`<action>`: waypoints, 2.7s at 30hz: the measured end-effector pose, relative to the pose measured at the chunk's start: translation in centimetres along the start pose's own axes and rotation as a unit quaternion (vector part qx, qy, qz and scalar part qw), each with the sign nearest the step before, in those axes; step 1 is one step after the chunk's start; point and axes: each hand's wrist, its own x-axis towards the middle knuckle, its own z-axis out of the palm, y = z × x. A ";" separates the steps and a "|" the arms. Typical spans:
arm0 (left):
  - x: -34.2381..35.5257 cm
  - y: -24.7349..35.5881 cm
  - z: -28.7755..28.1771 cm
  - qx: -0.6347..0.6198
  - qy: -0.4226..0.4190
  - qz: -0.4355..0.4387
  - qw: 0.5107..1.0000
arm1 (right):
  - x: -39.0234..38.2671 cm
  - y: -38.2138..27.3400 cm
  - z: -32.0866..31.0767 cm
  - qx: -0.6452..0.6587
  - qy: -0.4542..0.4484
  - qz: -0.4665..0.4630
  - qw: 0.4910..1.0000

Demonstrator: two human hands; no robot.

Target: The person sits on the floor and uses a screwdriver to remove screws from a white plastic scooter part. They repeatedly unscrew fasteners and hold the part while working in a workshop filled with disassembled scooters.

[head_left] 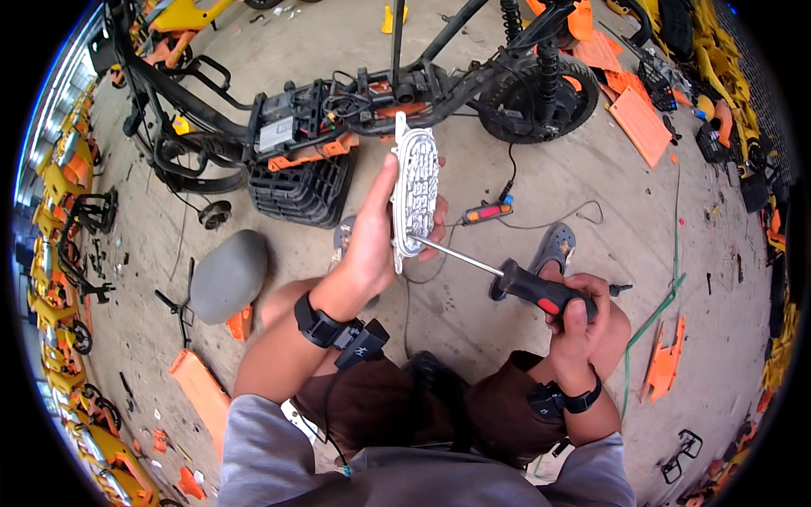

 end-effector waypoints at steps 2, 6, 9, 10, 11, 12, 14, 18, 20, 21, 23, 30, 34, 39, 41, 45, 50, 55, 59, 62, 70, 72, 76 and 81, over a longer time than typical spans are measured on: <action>-0.2 0.3 0.1 0.023 0.018 -0.005 1.000 | 0.0 0.5 -0.4 -0.031 -0.012 -0.012 0.999; -0.1 0.3 0.0 0.092 0.084 -0.015 0.992 | 0.3 0.7 -0.1 -0.124 -0.011 -0.142 0.982; 0.2 -0.3 -0.4 0.156 0.143 -0.008 0.977 | 0.4 1.1 0.2 -0.078 -0.016 -0.106 0.991; 0.3 -0.2 -0.3 0.168 0.151 -0.006 0.974 | 0.7 1.2 0.5 -0.065 -0.013 -0.115 0.991; 0.2 -0.3 -0.4 0.176 0.164 -0.006 0.971 | 0.6 0.7 0.4 -0.042 -0.029 -0.038 0.998; 0.1 -0.3 -0.5 0.184 0.178 -0.007 0.967 | 0.6 -0.1 0.1 -0.019 -0.044 0.040 0.998; 0.2 0.0 -1.0 0.182 0.167 -0.008 0.969 | 0.6 -0.2 -0.3 -0.022 -0.054 0.110 0.992; 0.1 -0.1 -0.7 0.201 0.184 -0.028 0.962 | 0.6 0.2 -0.2 -0.071 -0.048 0.066 0.994; 0.3 0.2 -1.1 0.189 0.166 -0.034 0.967 | 0.9 0.5 0.6 -0.097 -0.032 -0.023 0.995; 0.3 0.3 -0.7 0.191 0.174 -0.037 0.965 | 1.2 -0.2 1.2 -0.120 -0.043 -0.034 0.991; 0.1 0.1 -0.9 0.191 0.168 -0.036 0.966 | 1.0 0.2 0.6 -0.036 -0.060 0.034 0.997; 0.1 0.1 -0.8 0.158 0.151 -0.053 0.974 | 0.8 0.3 1.5 -0.026 -0.016 -0.004 1.000; -0.3 0.4 -0.6 0.151 0.145 -0.064 0.976 | 1.3 -0.1 1.0 0.069 -0.025 0.026 0.997; -0.1 0.1 -0.3 0.130 0.139 -0.062 0.980 | 1.8 0.9 1.1 -0.010 -0.007 -0.070 0.997; -0.1 0.1 -0.4 0.113 0.145 -0.061 0.981 | 2.0 0.7 0.7 -0.034 -0.036 -0.093 0.994; 0.0 0.2 -0.5 0.114 0.161 -0.045 0.979 | 1.3 -0.6 1.4 0.025 0.001 0.034 0.999; -0.2 0.4 -0.8 0.126 0.171 -0.043 0.976 | 1.8 0.4 0.9 -0.054 -0.054 -0.103 0.992; -0.2 0.2 -0.2 0.128 0.179 -0.046 0.974 | 1.2 0.2 1.0 -0.084 -0.040 -0.104 0.990; -0.2 0.5 -0.5 0.136 0.171 -0.051 0.974 | 2.3 -0.4 1.3 -0.115 -0.050 -0.158 0.979; -0.4 0.4 -0.5 0.137 0.180 -0.062 0.972 | 1.0 -0.7 1.7 -0.014 0.006 -0.004 1.000; -0.2 0.3 -0.8 0.132 0.185 -0.060 0.972 | 1.2 -0.9 1.8 -0.032 0.024 -0.004 0.999; -0.2 0.1 -0.5 0.149 0.168 -0.055 0.973 | 1.2 -0.5 1.4 -0.043 0.028 -0.005 0.999; -0.3 0.1 -0.7 0.158 0.160 -0.049 0.973 | 1.8 0.2 0.8 -0.090 -0.024 -0.140 0.986; -0.3 0.3 -0.5 0.133 0.174 -0.064 0.974 | 1.4 0.2 0.9 -0.149 -0.007 -0.144 0.978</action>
